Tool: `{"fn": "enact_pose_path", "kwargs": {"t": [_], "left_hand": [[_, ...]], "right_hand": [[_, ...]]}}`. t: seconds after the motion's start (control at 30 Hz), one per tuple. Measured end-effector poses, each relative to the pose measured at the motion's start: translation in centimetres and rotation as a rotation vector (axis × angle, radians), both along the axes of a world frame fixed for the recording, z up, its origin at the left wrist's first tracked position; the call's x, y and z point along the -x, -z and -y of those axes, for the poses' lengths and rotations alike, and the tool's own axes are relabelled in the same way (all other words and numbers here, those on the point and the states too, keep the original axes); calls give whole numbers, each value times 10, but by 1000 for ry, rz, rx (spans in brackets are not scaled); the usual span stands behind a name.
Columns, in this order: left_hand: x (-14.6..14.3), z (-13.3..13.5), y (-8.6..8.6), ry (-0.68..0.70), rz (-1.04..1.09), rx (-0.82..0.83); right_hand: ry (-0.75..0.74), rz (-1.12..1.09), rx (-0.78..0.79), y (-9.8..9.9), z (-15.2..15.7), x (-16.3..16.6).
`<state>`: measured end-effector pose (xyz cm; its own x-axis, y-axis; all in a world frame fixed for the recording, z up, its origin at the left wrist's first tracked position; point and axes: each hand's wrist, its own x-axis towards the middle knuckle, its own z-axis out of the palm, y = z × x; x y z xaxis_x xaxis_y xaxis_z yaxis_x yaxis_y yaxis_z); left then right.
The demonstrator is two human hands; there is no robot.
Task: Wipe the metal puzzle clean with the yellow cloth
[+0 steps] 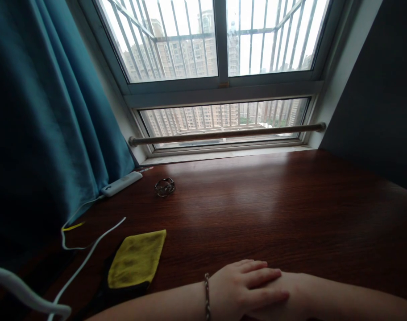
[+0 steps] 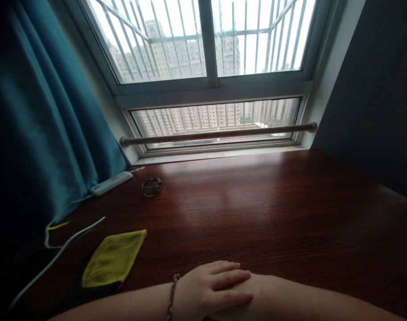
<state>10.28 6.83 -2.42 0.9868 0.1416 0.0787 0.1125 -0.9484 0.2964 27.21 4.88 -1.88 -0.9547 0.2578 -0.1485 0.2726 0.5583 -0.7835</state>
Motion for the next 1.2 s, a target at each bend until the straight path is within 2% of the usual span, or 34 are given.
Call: {"fn": "enact_pose_path", "kwargs": {"t": [1.0,1.2], "left_hand": [[-1,0,-2,3,-19,4],[0,0,-3,8,-3,-1]], "right_hand": [[86,2,12,5,0,0],[59,10,13,2,0,1]]}}
